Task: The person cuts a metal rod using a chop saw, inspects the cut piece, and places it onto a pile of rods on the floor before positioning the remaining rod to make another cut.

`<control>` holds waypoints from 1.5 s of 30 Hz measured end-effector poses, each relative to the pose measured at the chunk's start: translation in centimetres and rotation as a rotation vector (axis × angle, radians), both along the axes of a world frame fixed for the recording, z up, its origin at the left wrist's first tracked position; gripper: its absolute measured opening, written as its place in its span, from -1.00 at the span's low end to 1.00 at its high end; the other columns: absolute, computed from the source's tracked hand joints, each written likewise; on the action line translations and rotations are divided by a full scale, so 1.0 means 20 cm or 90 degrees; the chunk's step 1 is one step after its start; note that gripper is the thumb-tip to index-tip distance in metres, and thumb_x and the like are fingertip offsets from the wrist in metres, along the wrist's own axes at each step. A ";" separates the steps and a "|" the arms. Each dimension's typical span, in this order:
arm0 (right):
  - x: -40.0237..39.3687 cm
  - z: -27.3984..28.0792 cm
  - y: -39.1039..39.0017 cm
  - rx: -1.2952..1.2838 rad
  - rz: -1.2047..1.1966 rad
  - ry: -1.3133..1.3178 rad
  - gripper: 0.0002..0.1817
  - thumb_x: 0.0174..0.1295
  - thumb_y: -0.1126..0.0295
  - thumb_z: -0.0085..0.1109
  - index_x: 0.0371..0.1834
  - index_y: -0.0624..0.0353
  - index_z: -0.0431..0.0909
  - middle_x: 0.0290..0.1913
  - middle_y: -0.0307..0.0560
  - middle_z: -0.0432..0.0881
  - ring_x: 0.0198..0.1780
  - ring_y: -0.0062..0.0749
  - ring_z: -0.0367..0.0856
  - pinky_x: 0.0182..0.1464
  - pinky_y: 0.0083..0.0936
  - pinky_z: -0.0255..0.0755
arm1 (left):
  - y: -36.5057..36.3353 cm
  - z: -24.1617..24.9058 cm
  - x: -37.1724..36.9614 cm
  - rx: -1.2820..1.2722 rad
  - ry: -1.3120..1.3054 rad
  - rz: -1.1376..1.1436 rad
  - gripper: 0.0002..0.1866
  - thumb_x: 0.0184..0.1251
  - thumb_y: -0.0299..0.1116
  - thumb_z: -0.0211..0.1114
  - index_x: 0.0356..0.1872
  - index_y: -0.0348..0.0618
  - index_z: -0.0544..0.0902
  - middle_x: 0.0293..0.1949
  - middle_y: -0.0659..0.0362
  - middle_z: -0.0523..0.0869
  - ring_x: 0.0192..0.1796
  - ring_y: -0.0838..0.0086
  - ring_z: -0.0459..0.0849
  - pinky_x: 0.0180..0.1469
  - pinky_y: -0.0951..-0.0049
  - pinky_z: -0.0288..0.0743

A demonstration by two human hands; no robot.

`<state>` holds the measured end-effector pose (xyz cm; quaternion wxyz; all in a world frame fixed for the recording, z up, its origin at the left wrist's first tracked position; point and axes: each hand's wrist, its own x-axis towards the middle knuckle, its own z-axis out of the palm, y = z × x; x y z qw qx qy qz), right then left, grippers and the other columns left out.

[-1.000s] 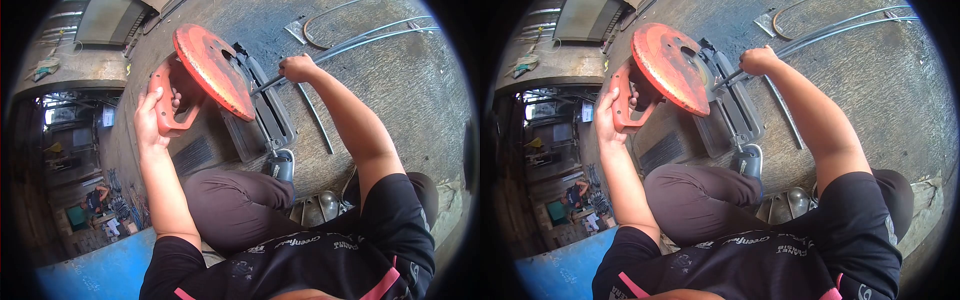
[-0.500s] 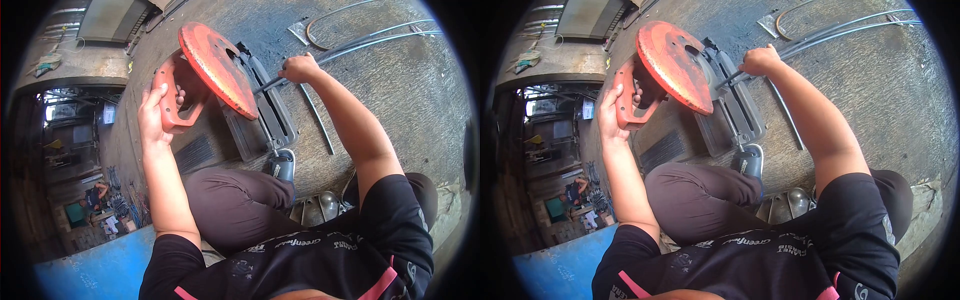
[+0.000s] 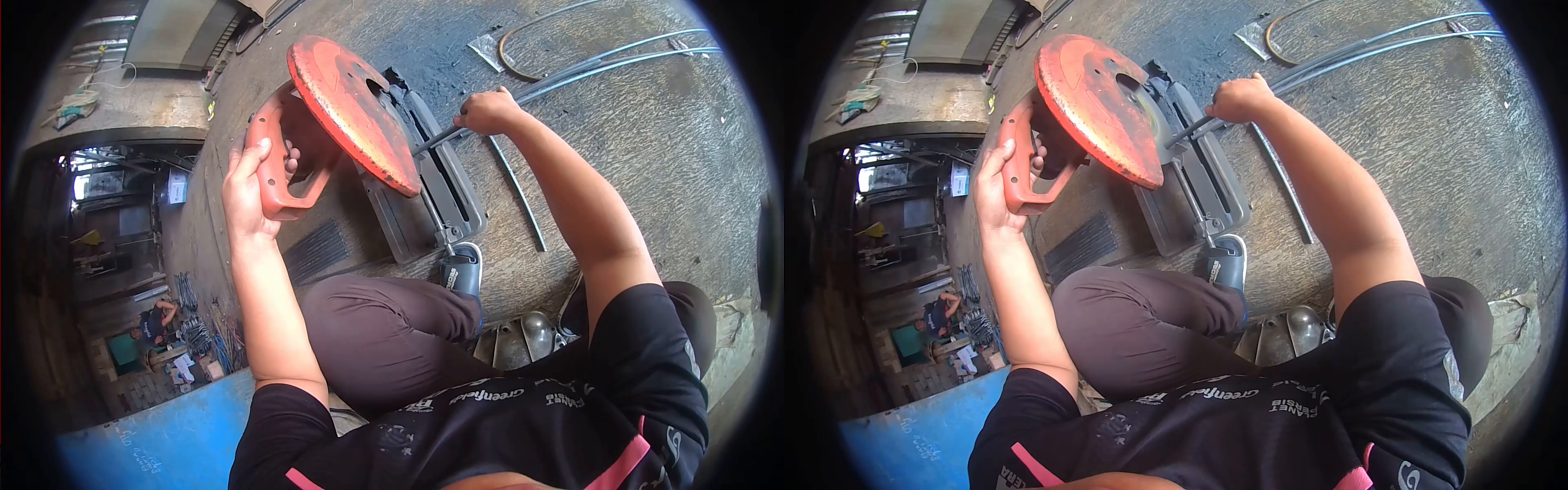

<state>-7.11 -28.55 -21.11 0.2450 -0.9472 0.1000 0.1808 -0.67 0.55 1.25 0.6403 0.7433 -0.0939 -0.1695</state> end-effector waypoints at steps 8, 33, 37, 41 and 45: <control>0.00 -0.03 0.00 -0.004 0.011 -0.025 -0.48 0.37 -0.14 -0.04 0.02 0.01 0.70 0.02 -0.12 0.73 0.17 -0.18 0.62 0.39 0.12 0.08 | 0.00 0.00 0.00 -0.006 0.005 -0.003 -0.52 0.35 -0.40 0.21 0.26 -0.29 0.37 -0.13 -0.01 0.60 -0.17 0.30 0.67 -0.12 0.40 0.60; -0.01 -0.01 0.00 0.003 0.009 -0.027 -0.47 0.38 -0.14 -0.06 0.01 0.03 0.70 0.02 -0.09 0.73 0.17 -0.16 0.62 0.39 0.16 0.08 | 0.03 -0.01 0.05 -0.001 0.005 -0.029 -0.55 0.37 -0.39 0.19 0.24 -0.31 0.40 -0.17 0.00 0.62 -0.21 0.34 0.68 -0.21 0.46 0.59; -0.02 -0.02 0.00 0.008 0.012 -0.029 -0.47 0.37 -0.14 -0.06 0.00 0.03 0.70 0.02 -0.10 0.73 0.15 -0.17 0.64 0.34 0.09 0.16 | 0.02 0.00 0.04 0.021 -0.022 -0.045 -0.55 0.36 -0.39 0.20 0.23 -0.30 0.41 -0.19 0.01 0.63 -0.22 0.36 0.68 -0.22 0.49 0.58; -0.03 -0.03 0.01 -0.005 -0.002 -0.053 -0.49 0.36 -0.13 -0.01 -0.04 0.03 0.72 -0.05 -0.08 0.74 0.08 -0.16 0.65 0.24 -0.05 0.23 | 0.02 -0.01 0.03 0.017 -0.022 -0.044 -0.53 0.36 -0.39 0.20 0.25 -0.31 0.39 -0.17 0.00 0.62 -0.21 0.34 0.68 -0.22 0.47 0.59; -0.04 -0.02 0.00 -0.010 0.011 -0.034 -0.47 0.35 -0.14 -0.03 -0.02 0.03 0.72 0.02 -0.11 0.73 0.14 -0.20 0.64 0.29 0.01 0.23 | 0.00 0.01 0.01 -0.003 0.014 -0.013 -0.52 0.36 -0.40 0.19 0.26 -0.31 0.35 -0.14 -0.02 0.61 -0.20 0.29 0.68 -0.20 0.43 0.59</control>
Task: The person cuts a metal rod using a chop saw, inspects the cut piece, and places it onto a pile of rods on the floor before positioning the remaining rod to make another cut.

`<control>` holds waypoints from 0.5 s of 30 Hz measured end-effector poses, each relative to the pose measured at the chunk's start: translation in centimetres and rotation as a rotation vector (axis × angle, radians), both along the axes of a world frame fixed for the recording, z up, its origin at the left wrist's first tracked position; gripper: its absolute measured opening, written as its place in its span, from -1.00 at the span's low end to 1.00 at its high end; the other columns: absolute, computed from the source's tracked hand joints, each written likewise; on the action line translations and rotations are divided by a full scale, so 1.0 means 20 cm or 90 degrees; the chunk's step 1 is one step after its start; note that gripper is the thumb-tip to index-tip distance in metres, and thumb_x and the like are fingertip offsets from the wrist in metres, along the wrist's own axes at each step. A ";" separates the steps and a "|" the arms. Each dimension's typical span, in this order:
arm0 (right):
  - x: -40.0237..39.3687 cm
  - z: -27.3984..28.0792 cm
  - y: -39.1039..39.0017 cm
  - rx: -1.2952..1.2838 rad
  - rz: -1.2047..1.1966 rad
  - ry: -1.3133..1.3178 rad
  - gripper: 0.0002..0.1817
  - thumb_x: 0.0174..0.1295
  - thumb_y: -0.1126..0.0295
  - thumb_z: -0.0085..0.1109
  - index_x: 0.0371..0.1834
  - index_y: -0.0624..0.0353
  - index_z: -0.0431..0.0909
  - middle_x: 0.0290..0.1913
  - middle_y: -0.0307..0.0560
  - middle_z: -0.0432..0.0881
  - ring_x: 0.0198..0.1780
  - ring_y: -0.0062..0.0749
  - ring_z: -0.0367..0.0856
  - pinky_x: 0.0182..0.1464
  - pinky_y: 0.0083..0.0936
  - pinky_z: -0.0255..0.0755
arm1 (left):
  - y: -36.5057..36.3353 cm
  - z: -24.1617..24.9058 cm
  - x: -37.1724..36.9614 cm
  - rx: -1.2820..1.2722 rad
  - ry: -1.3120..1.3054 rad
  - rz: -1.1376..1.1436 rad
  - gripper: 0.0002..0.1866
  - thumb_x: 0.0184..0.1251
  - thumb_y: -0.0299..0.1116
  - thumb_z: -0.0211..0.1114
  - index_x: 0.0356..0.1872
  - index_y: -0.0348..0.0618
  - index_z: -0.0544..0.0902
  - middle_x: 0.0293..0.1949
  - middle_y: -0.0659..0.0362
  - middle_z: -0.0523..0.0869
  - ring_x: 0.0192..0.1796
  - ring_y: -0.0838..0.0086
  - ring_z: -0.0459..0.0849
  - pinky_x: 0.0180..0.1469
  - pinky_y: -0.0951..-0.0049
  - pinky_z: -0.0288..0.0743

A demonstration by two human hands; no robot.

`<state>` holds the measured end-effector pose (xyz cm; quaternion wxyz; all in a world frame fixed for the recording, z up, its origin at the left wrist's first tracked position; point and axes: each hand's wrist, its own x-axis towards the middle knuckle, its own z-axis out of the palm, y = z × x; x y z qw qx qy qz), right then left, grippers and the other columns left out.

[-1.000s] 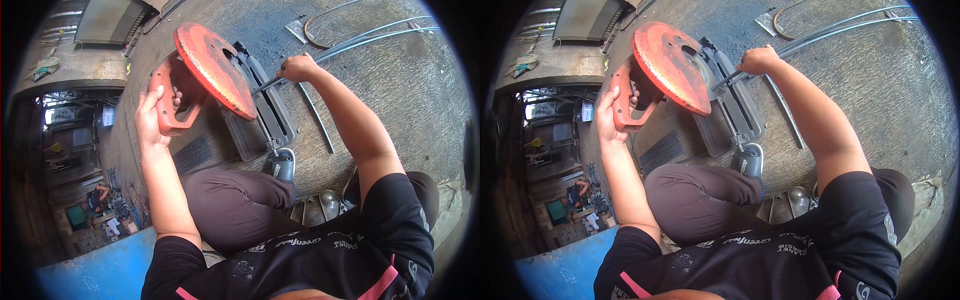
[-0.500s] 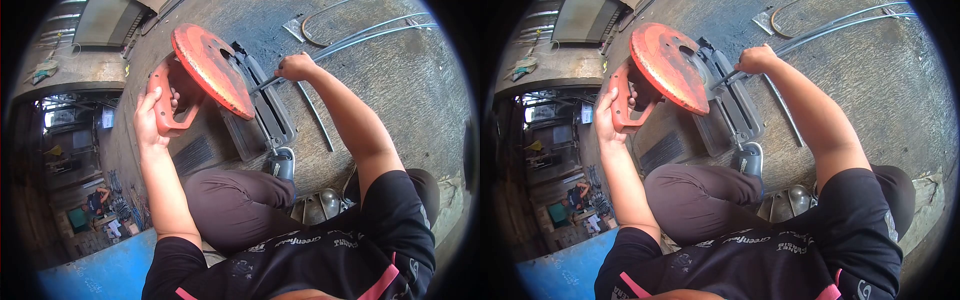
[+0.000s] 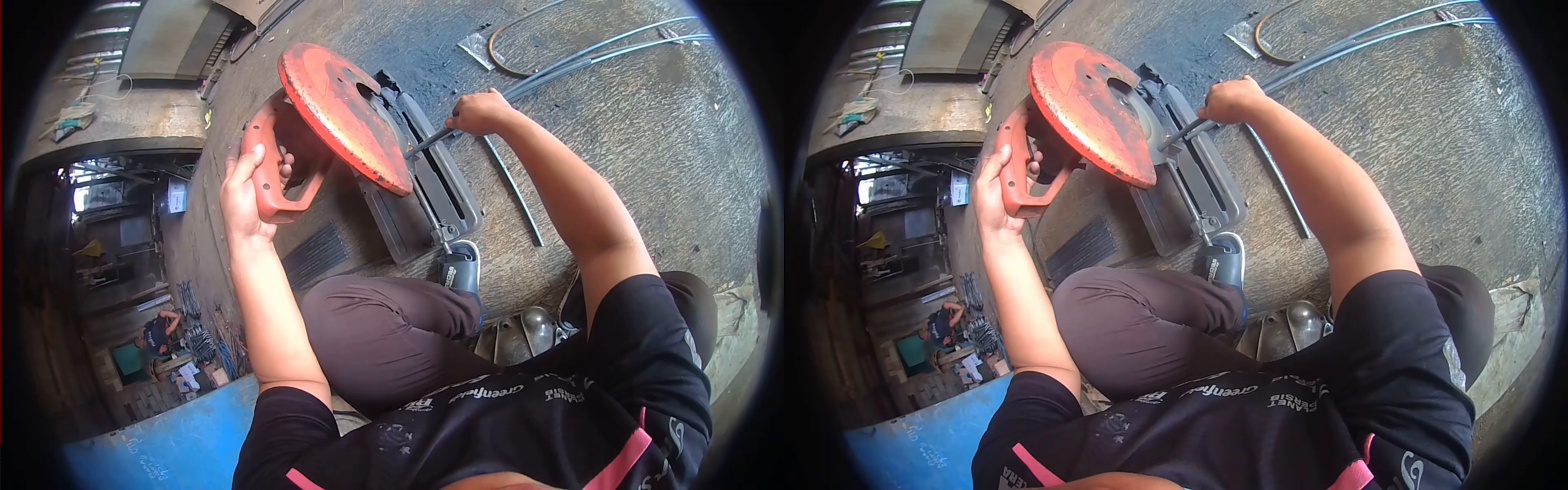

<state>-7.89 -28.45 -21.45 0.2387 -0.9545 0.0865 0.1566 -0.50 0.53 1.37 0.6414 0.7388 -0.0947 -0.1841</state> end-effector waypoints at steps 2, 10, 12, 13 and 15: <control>0.00 0.00 0.00 0.014 -0.008 0.000 -0.48 0.35 -0.14 -0.03 -0.03 0.03 0.72 0.02 -0.10 0.73 0.14 -0.21 0.64 0.29 0.00 0.24 | 0.01 -0.01 0.00 0.001 -0.001 -0.010 -0.52 0.36 -0.40 0.18 0.26 -0.30 0.34 -0.14 -0.02 0.60 -0.19 0.28 0.68 -0.19 0.42 0.59; -0.01 0.00 0.01 0.011 -0.007 0.003 -0.48 0.35 -0.13 -0.03 -0.03 0.03 0.72 0.00 -0.11 0.73 0.13 -0.19 0.64 0.28 0.00 0.25 | 0.01 -0.01 0.01 0.001 0.006 0.007 -0.57 0.36 -0.41 0.18 0.21 -0.29 0.37 -0.14 -0.03 0.61 -0.18 0.28 0.68 -0.16 0.39 0.60; 0.00 0.00 0.01 0.016 -0.010 0.003 -0.48 0.35 -0.13 -0.03 -0.03 0.03 0.72 0.00 -0.10 0.73 0.13 -0.19 0.64 0.27 0.00 0.25 | 0.02 -0.01 0.02 -0.001 0.009 -0.001 -0.57 0.36 -0.41 0.18 0.21 -0.29 0.37 -0.13 -0.03 0.61 -0.18 0.28 0.68 -0.16 0.38 0.60; 0.00 0.00 0.00 0.021 -0.013 0.008 -0.48 0.35 -0.13 -0.03 -0.03 0.03 0.72 0.00 -0.10 0.73 0.13 -0.18 0.64 0.28 0.00 0.25 | 0.02 -0.01 0.02 -0.004 0.012 -0.009 -0.57 0.36 -0.41 0.17 0.21 -0.29 0.37 -0.13 -0.03 0.61 -0.18 0.28 0.68 -0.16 0.38 0.60; 0.01 -0.01 0.00 0.026 -0.016 0.012 -0.48 0.35 -0.13 -0.03 -0.03 0.03 0.72 0.00 -0.10 0.73 0.13 -0.18 0.64 0.28 0.00 0.24 | 0.01 -0.01 0.01 -0.004 0.010 -0.006 -0.57 0.36 -0.41 0.17 0.21 -0.29 0.37 -0.13 -0.03 0.61 -0.18 0.28 0.68 -0.16 0.39 0.60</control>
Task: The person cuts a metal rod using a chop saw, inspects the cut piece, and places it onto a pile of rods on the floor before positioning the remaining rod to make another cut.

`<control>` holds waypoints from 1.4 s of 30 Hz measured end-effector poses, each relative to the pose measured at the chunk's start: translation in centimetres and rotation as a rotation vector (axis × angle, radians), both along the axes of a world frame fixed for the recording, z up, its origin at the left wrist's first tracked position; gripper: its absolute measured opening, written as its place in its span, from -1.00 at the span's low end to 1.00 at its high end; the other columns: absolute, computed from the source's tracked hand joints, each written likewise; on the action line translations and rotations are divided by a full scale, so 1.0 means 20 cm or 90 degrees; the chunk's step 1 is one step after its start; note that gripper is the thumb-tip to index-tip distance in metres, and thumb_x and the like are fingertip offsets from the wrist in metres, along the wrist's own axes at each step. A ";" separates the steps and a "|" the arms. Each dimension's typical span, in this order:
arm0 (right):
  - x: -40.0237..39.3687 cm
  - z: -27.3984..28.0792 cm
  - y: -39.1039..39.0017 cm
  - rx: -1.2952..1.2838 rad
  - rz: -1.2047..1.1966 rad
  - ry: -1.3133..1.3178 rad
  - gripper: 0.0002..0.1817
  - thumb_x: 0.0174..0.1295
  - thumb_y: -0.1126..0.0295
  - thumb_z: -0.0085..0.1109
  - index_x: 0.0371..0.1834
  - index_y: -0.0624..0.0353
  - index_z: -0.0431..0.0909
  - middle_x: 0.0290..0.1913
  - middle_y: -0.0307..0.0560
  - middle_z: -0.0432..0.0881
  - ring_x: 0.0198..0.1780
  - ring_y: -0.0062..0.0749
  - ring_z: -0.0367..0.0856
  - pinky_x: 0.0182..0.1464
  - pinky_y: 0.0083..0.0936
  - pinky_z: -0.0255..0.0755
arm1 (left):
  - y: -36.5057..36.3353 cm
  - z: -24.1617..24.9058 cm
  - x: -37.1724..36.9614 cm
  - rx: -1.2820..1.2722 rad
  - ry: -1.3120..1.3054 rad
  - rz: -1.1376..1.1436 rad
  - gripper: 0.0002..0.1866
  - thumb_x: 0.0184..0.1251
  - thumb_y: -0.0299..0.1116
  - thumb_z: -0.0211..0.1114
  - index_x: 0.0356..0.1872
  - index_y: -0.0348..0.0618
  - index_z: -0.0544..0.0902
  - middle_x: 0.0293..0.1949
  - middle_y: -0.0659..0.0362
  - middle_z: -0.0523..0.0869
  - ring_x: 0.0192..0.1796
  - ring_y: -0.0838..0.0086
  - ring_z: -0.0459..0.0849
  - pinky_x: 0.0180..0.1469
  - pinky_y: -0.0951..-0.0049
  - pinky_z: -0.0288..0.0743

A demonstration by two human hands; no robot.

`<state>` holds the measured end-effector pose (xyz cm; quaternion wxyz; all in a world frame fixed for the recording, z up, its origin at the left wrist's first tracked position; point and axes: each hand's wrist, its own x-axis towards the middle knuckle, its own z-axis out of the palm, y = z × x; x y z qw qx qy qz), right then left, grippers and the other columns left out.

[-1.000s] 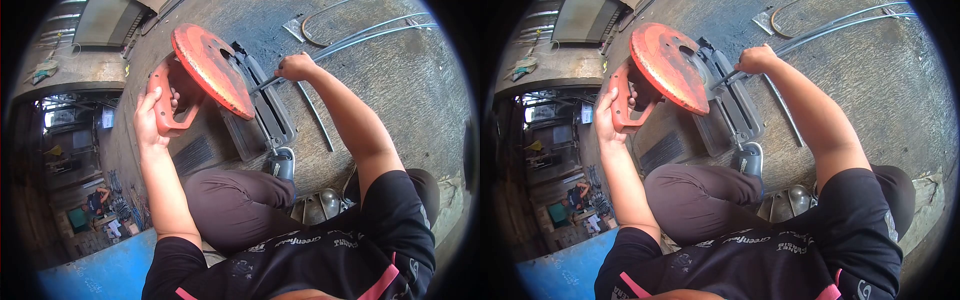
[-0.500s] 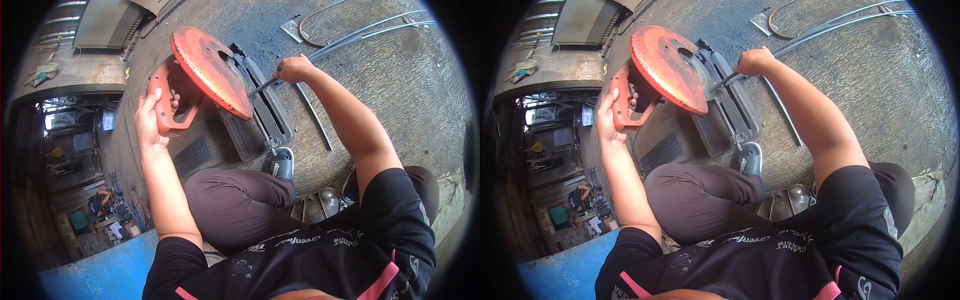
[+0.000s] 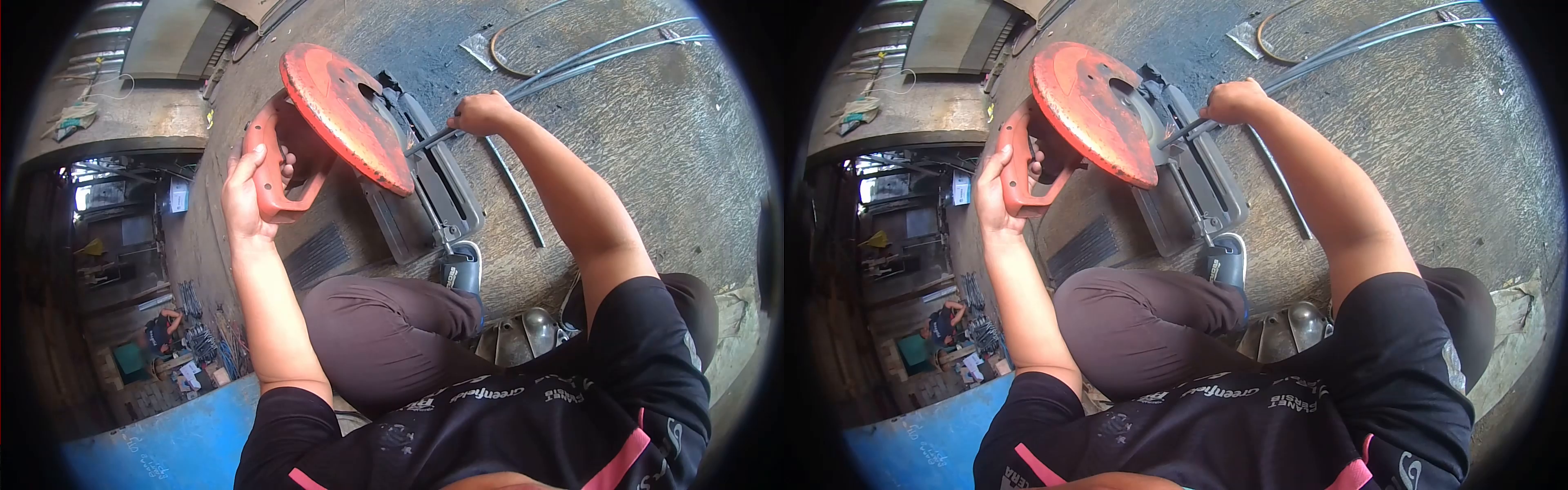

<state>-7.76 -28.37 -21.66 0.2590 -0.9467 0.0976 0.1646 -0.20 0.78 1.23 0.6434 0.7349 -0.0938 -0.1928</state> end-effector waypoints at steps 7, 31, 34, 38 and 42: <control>0.00 -0.02 0.00 0.002 0.000 -0.009 -0.48 0.35 -0.14 -0.02 -0.02 0.03 0.72 0.01 -0.09 0.73 0.14 -0.16 0.64 0.29 0.04 0.23 | 0.00 -0.01 0.00 -0.009 0.010 0.003 -0.57 0.37 -0.41 0.16 0.21 -0.29 0.36 -0.14 -0.03 0.60 -0.18 0.28 0.68 -0.17 0.39 0.60; 0.01 -0.01 -0.01 -0.010 0.011 -0.020 -0.46 0.36 -0.14 -0.05 -0.02 0.04 0.72 0.01 -0.08 0.73 0.11 -0.15 0.66 0.20 -0.03 0.36 | 0.00 -0.01 0.00 0.007 -0.006 0.009 -0.55 0.37 -0.39 0.18 0.22 -0.33 0.37 -0.16 -0.03 0.61 -0.21 0.30 0.68 -0.21 0.42 0.60; 0.01 -0.02 -0.01 -0.015 0.015 -0.019 -0.46 0.37 -0.14 -0.05 -0.02 0.05 0.72 0.01 -0.07 0.73 0.11 -0.15 0.66 0.20 -0.04 0.36 | -0.01 0.00 -0.01 0.006 -0.012 0.003 -0.55 0.37 -0.40 0.17 0.22 -0.32 0.37 -0.16 -0.03 0.61 -0.21 0.30 0.68 -0.21 0.42 0.60; 0.00 0.01 -0.01 0.000 0.007 -0.021 -0.45 0.39 -0.14 -0.04 -0.03 0.10 0.71 -0.05 -0.03 0.74 0.10 -0.13 0.65 0.20 -0.14 0.35 | 0.00 -0.01 0.00 0.004 -0.010 0.012 -0.56 0.37 -0.40 0.17 0.22 -0.32 0.38 -0.17 -0.01 0.62 -0.21 0.31 0.68 -0.20 0.43 0.59; 0.00 0.02 0.00 -0.008 0.011 -0.011 -0.45 0.39 -0.14 -0.05 -0.05 0.10 0.71 -0.05 -0.03 0.74 0.10 -0.12 0.65 0.19 -0.14 0.36 | 0.01 -0.01 0.01 0.022 -0.029 0.008 -0.56 0.37 -0.38 0.19 0.22 -0.31 0.41 -0.19 0.01 0.63 -0.22 0.35 0.68 -0.21 0.47 0.58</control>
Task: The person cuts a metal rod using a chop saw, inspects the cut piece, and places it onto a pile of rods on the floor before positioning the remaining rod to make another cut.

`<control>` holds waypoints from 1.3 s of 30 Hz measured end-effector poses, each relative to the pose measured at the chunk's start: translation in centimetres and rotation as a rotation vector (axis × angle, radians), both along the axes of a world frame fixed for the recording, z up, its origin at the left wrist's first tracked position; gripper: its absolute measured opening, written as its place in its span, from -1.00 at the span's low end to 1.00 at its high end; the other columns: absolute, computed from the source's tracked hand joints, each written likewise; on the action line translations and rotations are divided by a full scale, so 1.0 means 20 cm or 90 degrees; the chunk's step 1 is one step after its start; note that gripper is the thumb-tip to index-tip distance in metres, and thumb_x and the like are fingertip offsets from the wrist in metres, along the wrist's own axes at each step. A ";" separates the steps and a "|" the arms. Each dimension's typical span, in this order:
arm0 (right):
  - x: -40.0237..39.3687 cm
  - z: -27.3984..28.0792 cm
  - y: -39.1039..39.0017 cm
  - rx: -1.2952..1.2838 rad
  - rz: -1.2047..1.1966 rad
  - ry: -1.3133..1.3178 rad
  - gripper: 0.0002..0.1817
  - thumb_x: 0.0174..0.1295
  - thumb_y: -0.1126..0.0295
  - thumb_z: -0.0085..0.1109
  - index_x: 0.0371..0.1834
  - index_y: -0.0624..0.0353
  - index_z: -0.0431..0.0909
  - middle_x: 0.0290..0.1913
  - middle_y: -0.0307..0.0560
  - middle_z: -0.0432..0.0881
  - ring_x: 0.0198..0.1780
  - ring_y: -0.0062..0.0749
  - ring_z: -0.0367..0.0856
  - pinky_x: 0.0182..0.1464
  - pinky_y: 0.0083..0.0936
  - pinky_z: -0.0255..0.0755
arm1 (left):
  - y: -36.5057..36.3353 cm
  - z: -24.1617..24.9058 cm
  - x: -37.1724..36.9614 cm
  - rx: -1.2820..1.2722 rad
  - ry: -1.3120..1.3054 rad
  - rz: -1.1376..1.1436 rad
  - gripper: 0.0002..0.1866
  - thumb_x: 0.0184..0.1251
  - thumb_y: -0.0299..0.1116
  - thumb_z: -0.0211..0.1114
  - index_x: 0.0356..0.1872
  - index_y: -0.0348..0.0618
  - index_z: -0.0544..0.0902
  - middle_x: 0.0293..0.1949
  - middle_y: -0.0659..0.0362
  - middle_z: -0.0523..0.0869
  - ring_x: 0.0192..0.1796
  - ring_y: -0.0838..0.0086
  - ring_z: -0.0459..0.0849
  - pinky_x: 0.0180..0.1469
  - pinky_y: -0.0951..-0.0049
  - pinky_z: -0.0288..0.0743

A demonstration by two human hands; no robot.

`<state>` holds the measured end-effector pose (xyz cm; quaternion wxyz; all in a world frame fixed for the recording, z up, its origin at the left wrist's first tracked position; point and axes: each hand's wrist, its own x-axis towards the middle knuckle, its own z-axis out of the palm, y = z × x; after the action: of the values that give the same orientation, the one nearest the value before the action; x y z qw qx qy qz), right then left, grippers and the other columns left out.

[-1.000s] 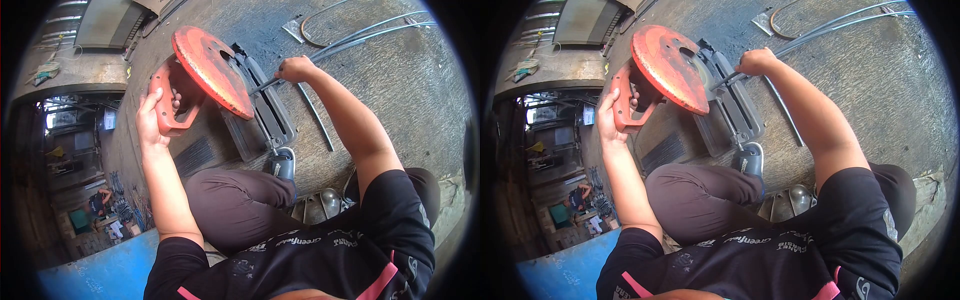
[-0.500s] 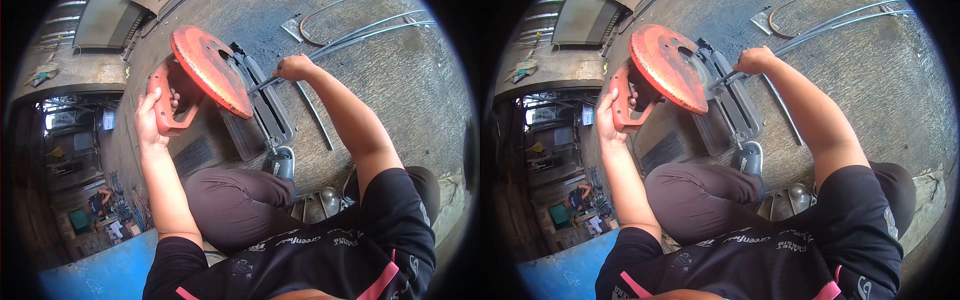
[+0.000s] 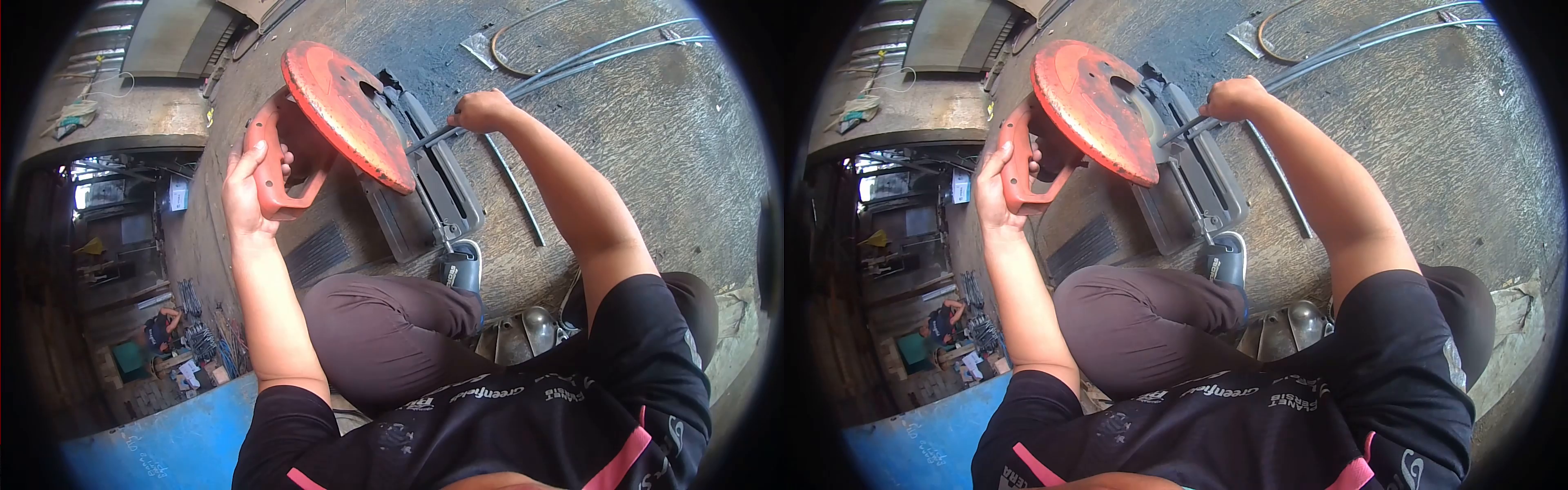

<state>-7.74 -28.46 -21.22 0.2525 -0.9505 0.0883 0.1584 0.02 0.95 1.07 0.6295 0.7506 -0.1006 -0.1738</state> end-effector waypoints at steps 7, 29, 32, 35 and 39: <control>0.00 -0.02 0.00 0.003 -0.005 -0.015 -0.45 0.38 -0.14 -0.05 -0.04 0.10 0.71 -0.05 -0.04 0.74 0.10 -0.11 0.65 0.17 -0.13 0.37 | 0.01 0.00 0.01 0.009 -0.007 -0.026 -0.55 0.37 -0.37 0.20 0.23 -0.30 0.42 -0.19 0.01 0.64 -0.23 0.37 0.67 -0.21 0.50 0.56; 0.02 0.00 -0.01 -0.004 0.001 -0.002 -0.45 0.35 -0.15 -0.03 -0.02 0.07 0.71 -0.02 -0.06 0.74 0.08 -0.14 0.67 0.16 -0.13 0.45 | -0.02 0.01 -0.02 -0.021 0.021 -0.022 -0.55 0.36 -0.38 0.19 0.21 -0.32 0.37 -0.14 -0.03 0.61 -0.20 0.29 0.68 -0.16 0.41 0.60; 0.01 0.00 -0.01 -0.008 0.003 0.002 -0.44 0.35 -0.15 -0.03 -0.02 0.08 0.71 -0.01 -0.06 0.74 0.09 -0.14 0.67 0.16 -0.13 0.45 | -0.02 0.01 -0.02 -0.020 0.011 -0.012 -0.55 0.36 -0.39 0.18 0.22 -0.32 0.36 -0.13 -0.04 0.61 -0.19 0.28 0.68 -0.15 0.39 0.60; 0.01 0.01 -0.01 0.004 -0.005 0.015 -0.44 0.35 -0.15 -0.03 -0.02 0.09 0.71 -0.01 -0.05 0.73 0.10 -0.13 0.66 0.16 -0.13 0.45 | -0.02 0.01 -0.02 -0.022 0.016 -0.012 -0.55 0.37 -0.38 0.18 0.22 -0.32 0.36 -0.13 -0.04 0.60 -0.18 0.28 0.68 -0.15 0.38 0.61; 0.01 0.00 -0.01 0.005 -0.004 0.013 -0.43 0.36 -0.15 -0.04 -0.01 0.11 0.71 0.00 -0.04 0.73 0.10 -0.13 0.66 0.16 -0.15 0.46 | -0.02 0.01 -0.03 -0.020 0.018 -0.006 -0.55 0.38 -0.38 0.18 0.23 -0.32 0.36 -0.14 -0.04 0.60 -0.19 0.28 0.68 -0.16 0.39 0.61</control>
<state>-7.51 -28.58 -21.16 0.2559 -0.9474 0.0930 0.1680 -0.52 0.52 1.25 0.6421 0.7374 -0.0979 -0.1854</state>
